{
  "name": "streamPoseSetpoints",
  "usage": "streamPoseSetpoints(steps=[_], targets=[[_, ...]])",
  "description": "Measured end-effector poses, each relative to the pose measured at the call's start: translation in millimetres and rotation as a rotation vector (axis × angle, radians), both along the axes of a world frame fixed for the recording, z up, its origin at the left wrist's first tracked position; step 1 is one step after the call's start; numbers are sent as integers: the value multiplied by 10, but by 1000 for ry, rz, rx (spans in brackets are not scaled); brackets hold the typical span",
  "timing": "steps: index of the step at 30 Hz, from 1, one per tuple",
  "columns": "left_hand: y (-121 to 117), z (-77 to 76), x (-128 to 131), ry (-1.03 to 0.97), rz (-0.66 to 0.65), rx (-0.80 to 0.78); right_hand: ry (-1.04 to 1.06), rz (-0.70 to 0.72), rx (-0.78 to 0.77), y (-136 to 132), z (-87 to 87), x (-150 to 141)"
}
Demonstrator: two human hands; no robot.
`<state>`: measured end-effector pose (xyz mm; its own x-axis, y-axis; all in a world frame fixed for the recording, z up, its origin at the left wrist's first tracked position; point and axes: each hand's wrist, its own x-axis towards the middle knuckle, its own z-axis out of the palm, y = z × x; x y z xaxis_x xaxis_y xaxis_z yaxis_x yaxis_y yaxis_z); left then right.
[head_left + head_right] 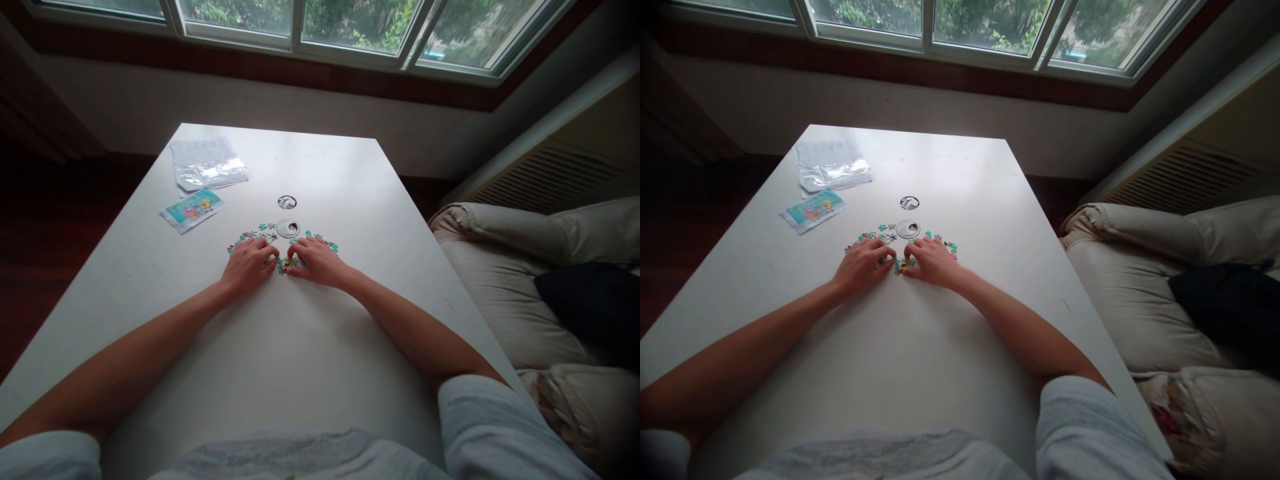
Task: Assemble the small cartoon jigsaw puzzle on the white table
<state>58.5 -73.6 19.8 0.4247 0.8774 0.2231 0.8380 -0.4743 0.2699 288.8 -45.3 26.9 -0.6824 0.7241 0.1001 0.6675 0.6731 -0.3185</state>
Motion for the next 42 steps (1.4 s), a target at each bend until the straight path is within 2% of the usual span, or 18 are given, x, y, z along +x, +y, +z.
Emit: streamPoseSetpoints(steps=[5, 9, 12, 15, 19, 23, 29, 36, 42], targets=[[58, 4, -75, 35, 70, 23, 69, 4, -40, 166, 101, 158], [94, -5, -111, 35, 81, 31, 172, -118, -5, 371, 270, 415], [105, -10, -114, 28, 73, 34, 208, -193, -4, 493, 323, 599], [119, -8, -126, 15, 62, 38, 225, -230, -33, 577, 263, 723], [173, -3, -186, -4, 50, 50, 230, -182, -85, 657, 99, 791], [261, 13, -283, -30, 36, 64, 239, -144, -66, 725, -23, 833], [392, 33, -456, -43, 3, 63, 267, -184, -47, 801, -174, 925], [503, -40, -615, -51, 38, 44, 297, -216, 3, 795, -296, 867], [563, -44, -677, -120, 8, -1, 311, -246, 43, 778, -336, 794]])
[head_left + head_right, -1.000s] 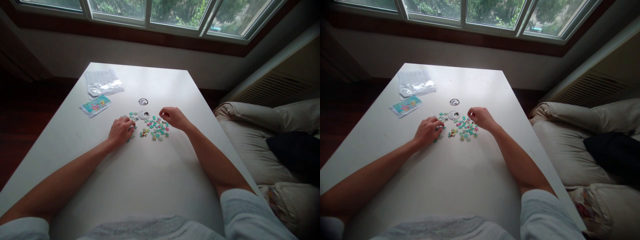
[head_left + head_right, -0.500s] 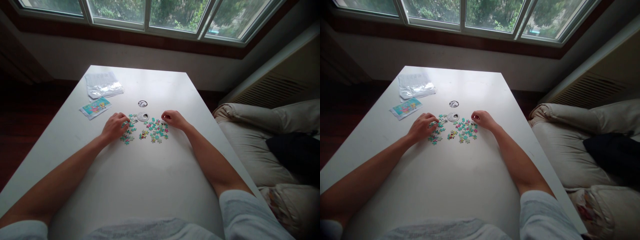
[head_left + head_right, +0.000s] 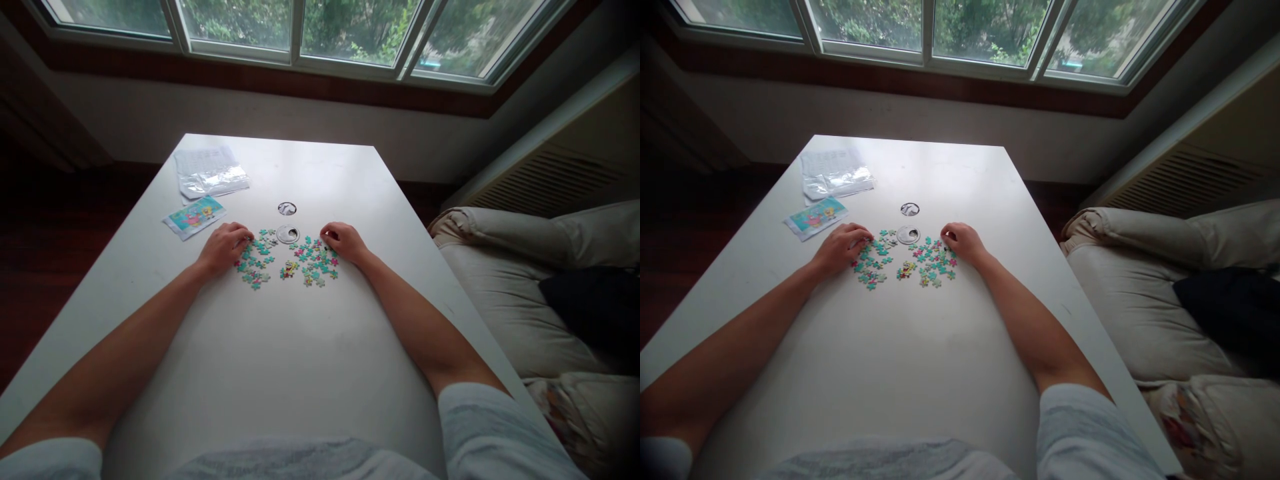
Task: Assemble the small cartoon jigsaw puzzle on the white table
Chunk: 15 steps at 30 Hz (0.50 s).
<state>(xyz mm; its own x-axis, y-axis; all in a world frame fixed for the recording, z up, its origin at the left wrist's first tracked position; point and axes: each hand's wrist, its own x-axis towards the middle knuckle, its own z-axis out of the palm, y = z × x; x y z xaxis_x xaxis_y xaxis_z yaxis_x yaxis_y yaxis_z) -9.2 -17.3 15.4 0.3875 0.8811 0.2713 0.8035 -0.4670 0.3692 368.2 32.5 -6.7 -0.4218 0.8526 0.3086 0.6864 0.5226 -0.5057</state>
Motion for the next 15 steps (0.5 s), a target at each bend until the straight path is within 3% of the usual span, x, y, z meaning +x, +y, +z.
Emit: streamPoseSetpoints(steps=[8, 15], targets=[[35, -29, -24, -210, -28, -134, -18, -23, 3, -25, 15, -22], [-6, -26, 20, -208, -11, -115, -16, -15, 18, -30, 11, -27]])
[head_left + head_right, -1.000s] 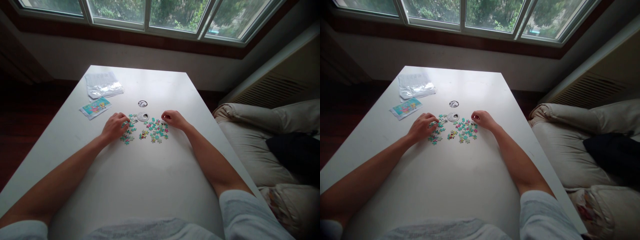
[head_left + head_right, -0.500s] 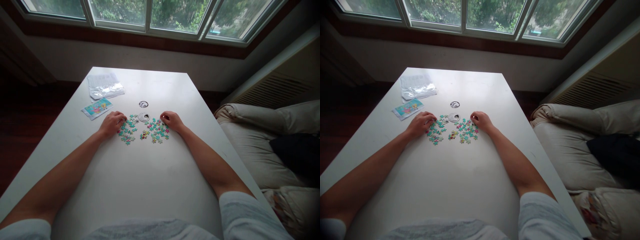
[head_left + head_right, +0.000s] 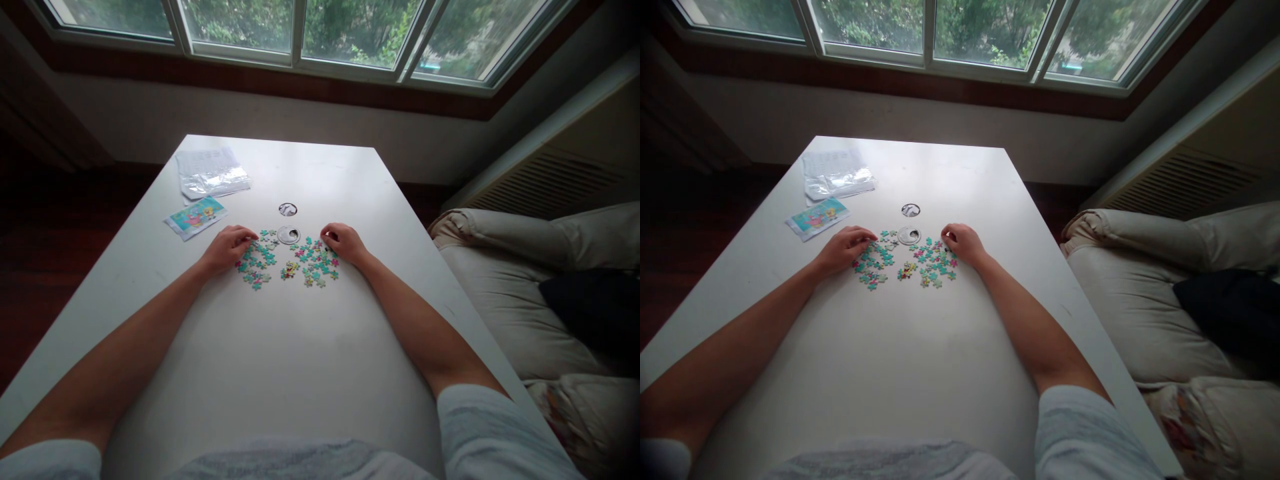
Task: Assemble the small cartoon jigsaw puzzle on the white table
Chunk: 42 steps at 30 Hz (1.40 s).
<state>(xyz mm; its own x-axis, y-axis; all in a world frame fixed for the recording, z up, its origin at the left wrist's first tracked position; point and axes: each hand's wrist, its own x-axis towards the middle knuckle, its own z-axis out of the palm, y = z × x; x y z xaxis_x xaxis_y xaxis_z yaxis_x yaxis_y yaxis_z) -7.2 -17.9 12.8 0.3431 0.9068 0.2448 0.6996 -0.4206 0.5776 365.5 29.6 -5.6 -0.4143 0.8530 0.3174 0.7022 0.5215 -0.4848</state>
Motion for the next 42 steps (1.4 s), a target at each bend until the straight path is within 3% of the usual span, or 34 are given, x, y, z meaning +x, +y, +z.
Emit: streamPoseSetpoints(steps=[11, 22, 26, 31, 37, 42], targets=[[-13, 15, 12, 25, -6, 12, -3, -8, -9, -7, 5, -6], [8, -11, 12, -68, 129, -50, -6, -10, 0, -10, 9, -2], [-68, 100, 47, 14, 40, 20, -6, -12, -6, -5, 2, 4], [-237, 334, 171, 339, -233, 138, -3, -3, -7, 0, 0, 4], [-438, 403, 367, 505, -206, 160, 4, 5, -7, -6, 6, 4], [-461, 406, 399, 559, -229, 132, 8, 8, -7, -1, 0, 10]])
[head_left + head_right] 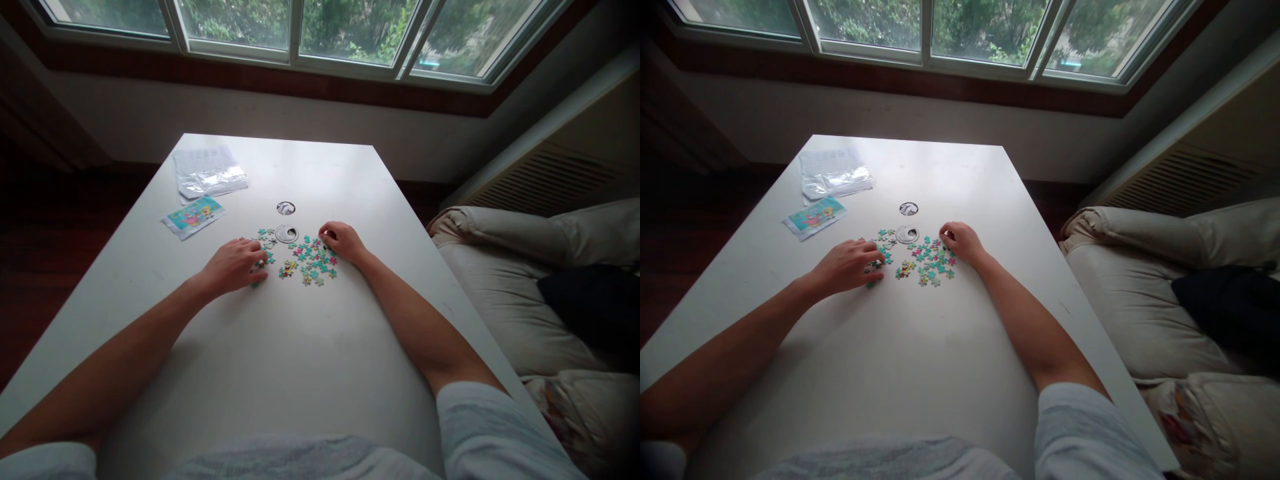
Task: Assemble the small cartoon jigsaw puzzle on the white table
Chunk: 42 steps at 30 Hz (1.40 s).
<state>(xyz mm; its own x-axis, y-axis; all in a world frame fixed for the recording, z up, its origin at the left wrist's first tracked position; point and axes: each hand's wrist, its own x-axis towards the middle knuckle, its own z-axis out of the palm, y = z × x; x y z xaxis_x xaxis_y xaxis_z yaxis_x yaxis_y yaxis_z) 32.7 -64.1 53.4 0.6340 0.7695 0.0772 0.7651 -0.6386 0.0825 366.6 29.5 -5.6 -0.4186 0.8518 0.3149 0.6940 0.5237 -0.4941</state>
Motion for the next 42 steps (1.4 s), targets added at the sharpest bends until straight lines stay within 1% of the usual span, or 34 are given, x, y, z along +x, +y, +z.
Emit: streamPoseSetpoints(steps=[6, 13, 16, 21, 31, 36, 42], targets=[[45, 15, -67, -32, -8, -81, -2, -5, 3, 4, -9, -3], [29, 96, -75, 24, -19, -104, 7, 3, 11, 16, -25, 4], [14, 119, -58, 32, 3, -110, 10, 7, 14, 21, -32, 7], [-5, 94, -25, 37, 52, -97, 12, 7, 11, 22, -37, 11], [-35, 18, 56, 30, 81, -38, 15, 8, 14, 31, -43, 14], [-30, 7, 48, 16, 96, -41, 16, 6, 8, 23, -33, 12], [-29, 33, 36, 22, 40, -43, 26, 2, 2, 19, -25, 10]])
